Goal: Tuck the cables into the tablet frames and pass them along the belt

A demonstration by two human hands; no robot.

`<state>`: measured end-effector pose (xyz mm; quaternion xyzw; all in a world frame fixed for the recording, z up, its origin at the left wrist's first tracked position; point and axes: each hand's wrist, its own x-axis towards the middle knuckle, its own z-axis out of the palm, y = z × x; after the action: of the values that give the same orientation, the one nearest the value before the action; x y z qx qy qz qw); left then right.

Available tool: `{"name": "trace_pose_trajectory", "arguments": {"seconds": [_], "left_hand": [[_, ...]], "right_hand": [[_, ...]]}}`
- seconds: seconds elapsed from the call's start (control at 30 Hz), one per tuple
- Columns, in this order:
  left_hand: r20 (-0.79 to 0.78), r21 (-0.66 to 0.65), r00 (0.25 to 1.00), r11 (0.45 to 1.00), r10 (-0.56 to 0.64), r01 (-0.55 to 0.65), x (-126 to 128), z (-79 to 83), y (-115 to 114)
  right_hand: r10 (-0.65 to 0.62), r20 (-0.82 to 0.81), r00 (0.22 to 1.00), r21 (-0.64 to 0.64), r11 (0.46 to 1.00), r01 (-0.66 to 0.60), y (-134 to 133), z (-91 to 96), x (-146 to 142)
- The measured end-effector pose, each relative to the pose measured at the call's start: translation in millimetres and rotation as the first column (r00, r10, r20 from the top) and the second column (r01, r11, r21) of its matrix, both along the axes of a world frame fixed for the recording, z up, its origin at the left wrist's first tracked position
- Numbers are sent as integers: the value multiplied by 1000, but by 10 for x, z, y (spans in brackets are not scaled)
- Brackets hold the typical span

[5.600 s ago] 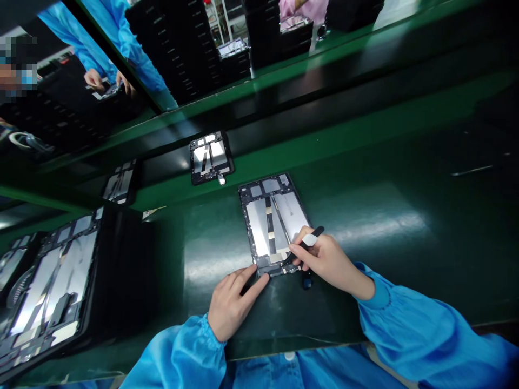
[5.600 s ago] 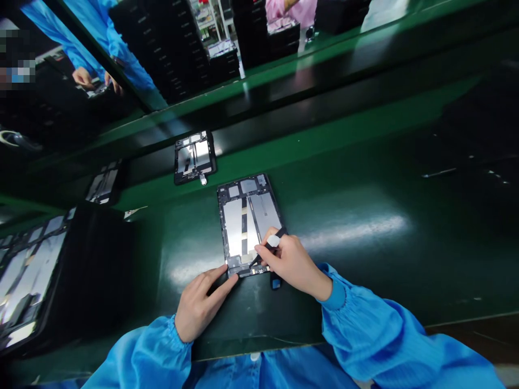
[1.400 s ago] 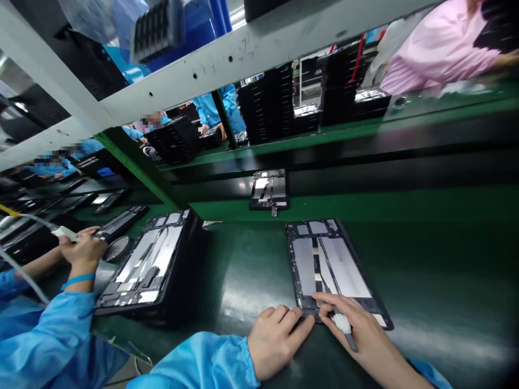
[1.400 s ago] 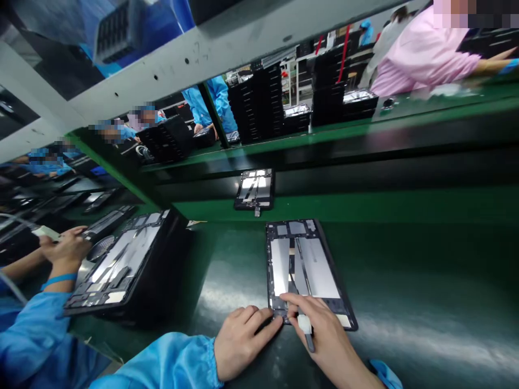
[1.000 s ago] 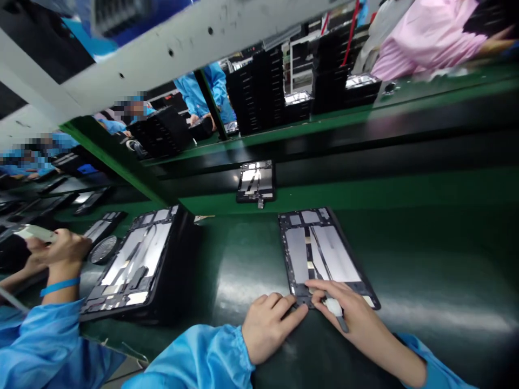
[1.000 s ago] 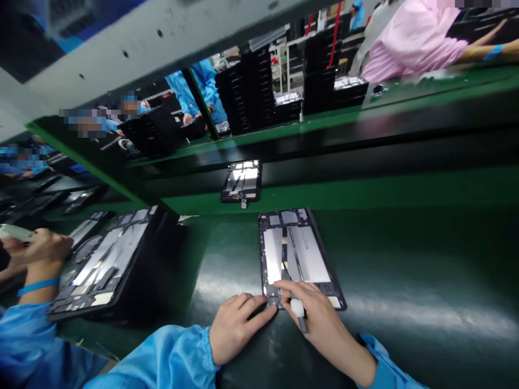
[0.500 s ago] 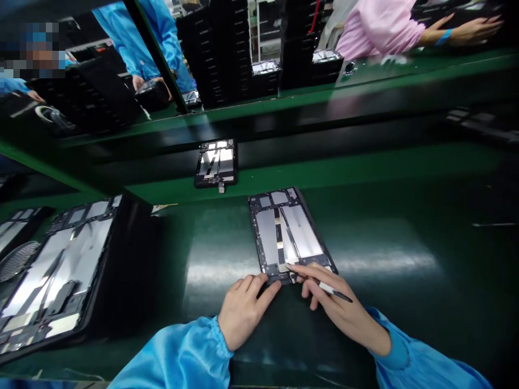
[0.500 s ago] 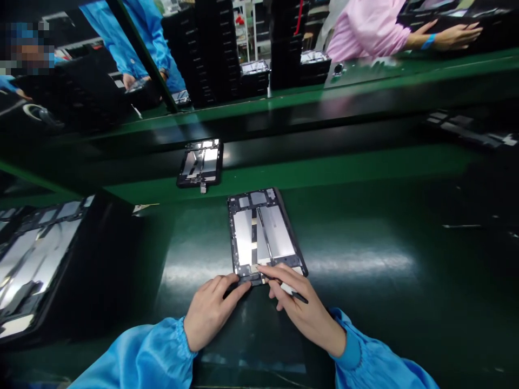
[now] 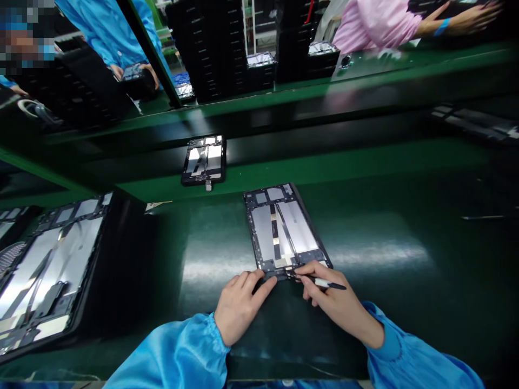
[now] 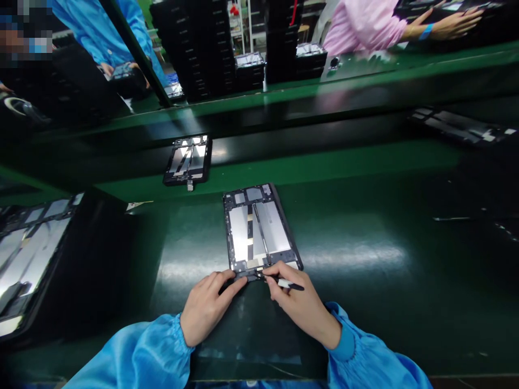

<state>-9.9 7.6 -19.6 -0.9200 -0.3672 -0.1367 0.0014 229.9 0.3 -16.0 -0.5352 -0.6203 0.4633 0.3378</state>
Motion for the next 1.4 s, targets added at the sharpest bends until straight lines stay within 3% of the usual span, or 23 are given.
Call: {"name": "trace_pose_trajectory", "arguments": {"seconds": [0.2,0.43,0.7,0.83,0.97,1.07,1.23,1.4], "left_hand": [[31,9,999,999,-31,30,-64,-3,10],[86,27,994,997,-73,70,-134,15,35],[95,27,993,997,-73,70,-134,-9,77],[80,25,995,998,-66,64,-112,35,23],[53,-24,986,987,-157,158,-57,57,-285],[41,-66,977,975,-208,211,-38,38,-487],[9,-56,981,979,-195,195,-53,40,-470],[50,-19,956,957,-289,290,-26,4,-433]], "right_hand": [[-82,-39,996,-39,996,80,6,-21,53],[116,-121,986,-20,993,-119,-9,45,-26],[216,-75,974,114,972,-207,16,109,-74],[164,-130,978,-16,986,-167,-5,70,-75],[3,-218,976,-174,984,-42,-96,-12,-8],[-40,-248,968,-235,972,-20,-197,-47,60],[27,-147,989,-281,957,-68,-287,-5,93],[141,63,988,-104,986,-134,-251,96,76]]}}
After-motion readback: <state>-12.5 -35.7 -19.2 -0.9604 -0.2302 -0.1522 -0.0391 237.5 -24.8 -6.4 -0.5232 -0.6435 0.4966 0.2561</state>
